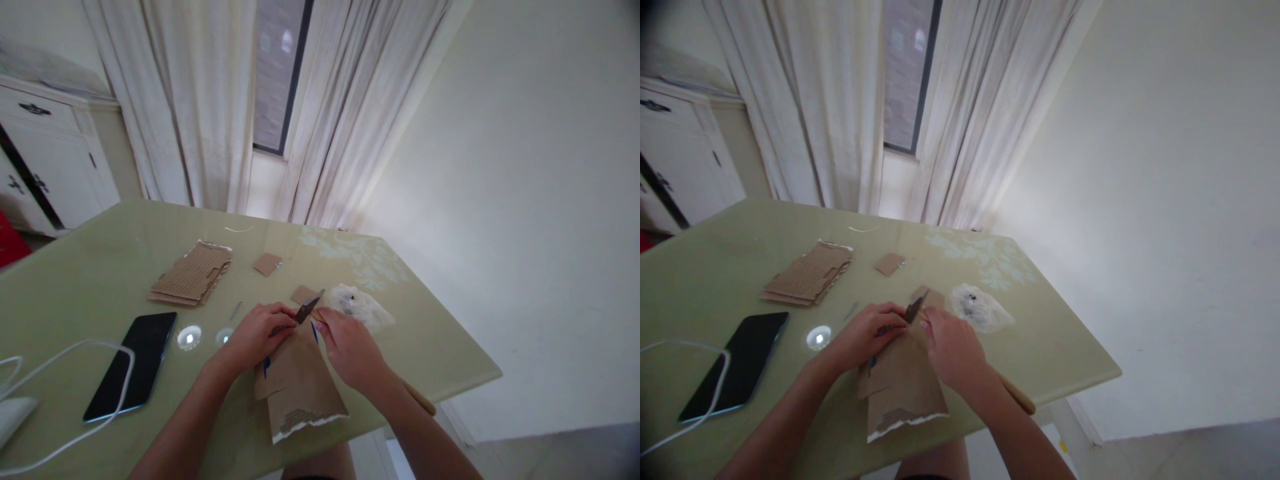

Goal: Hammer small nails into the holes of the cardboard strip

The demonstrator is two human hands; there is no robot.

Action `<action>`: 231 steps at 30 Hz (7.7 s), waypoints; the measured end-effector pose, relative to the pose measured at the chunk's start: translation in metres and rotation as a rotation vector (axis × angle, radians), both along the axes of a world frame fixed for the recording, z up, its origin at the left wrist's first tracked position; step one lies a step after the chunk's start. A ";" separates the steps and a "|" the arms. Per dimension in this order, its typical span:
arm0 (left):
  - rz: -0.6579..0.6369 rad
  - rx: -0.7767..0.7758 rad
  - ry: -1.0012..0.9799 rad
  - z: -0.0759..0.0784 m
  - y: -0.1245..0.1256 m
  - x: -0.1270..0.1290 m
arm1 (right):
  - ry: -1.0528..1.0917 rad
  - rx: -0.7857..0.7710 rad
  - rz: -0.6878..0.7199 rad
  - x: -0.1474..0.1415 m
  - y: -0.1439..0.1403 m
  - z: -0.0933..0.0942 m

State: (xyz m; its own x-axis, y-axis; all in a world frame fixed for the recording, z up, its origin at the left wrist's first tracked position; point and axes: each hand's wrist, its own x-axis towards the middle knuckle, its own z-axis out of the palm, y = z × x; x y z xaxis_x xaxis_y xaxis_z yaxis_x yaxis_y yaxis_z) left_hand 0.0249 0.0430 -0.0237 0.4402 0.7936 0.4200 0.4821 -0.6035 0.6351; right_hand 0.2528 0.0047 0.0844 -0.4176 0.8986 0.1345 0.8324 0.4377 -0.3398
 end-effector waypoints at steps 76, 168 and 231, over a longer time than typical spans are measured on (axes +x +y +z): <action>0.321 -0.023 -0.078 0.013 -0.023 0.006 | 1.699 -1.100 -0.063 0.011 0.117 -0.165; 0.192 -0.070 -0.023 -0.003 0.003 0.031 | 0.748 -0.379 -0.375 0.039 -0.035 -0.089; 0.228 -0.132 0.127 0.013 0.000 0.053 | -0.353 0.106 -0.194 0.007 -0.014 -0.011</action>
